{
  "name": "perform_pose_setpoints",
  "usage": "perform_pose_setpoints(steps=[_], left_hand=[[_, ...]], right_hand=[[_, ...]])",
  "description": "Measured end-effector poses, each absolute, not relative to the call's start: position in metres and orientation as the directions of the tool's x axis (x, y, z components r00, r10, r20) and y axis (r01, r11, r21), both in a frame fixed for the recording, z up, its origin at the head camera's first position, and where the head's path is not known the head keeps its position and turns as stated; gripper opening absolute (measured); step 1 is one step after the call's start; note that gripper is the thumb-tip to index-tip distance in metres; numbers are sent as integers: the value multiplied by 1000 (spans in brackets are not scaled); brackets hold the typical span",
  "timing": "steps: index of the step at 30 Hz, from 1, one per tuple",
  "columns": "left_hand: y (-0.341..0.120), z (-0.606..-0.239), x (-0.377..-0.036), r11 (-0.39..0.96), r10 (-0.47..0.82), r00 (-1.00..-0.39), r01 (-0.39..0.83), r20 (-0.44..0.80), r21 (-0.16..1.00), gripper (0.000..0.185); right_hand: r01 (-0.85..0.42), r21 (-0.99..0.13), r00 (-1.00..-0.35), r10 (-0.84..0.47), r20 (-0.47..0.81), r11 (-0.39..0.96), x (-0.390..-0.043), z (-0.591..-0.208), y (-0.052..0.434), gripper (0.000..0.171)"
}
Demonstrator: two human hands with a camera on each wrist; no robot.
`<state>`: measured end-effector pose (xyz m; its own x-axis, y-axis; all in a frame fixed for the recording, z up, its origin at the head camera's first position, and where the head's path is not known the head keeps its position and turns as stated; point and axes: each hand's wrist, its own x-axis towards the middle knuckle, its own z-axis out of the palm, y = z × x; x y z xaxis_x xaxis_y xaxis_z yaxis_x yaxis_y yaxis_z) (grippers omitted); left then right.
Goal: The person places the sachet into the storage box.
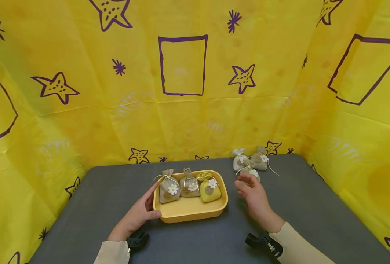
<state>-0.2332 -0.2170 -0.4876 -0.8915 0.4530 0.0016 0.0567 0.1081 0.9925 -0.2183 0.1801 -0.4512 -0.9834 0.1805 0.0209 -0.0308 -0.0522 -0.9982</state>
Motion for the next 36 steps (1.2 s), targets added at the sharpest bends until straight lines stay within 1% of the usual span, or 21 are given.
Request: perform_pose_setpoints(steps=[5,9,12,17,20,25,28,36], left_hand=[[-217,-486,-236,95,461,-887,63,13,993,101],[-217,-486,-238,80,469,-883,64,20,995,101],[-218,-486,-239,80,471,-882,69,23,994,100],[-217,-485,-242,75,473,-881,71,27,995,100],[-216,-484,-244,75,475,-879,73,29,994,100],[-218,-487,-242,92,476,-879,79,26,993,100],[-218,-489,-240,84,473,-880,77,28,994,100],[-217,-490,-236,102,458,-889,46,-6,994,102]], right_hand=[[48,-982,-978,189,-83,-184,-208,-455,200,55],[81,-973,-974,190,-124,-218,-206,-459,221,68],[95,-965,-973,182,-142,-243,-211,-460,237,75],[105,-951,-978,140,-151,-291,-226,-464,257,81],[79,-961,-985,129,-116,-265,-233,-467,262,85],[46,-967,-985,152,-86,-249,-240,-477,263,88],[41,-970,-985,152,-79,-240,-240,-481,262,89],[21,-985,-994,98,-39,-171,-235,-481,262,91]])
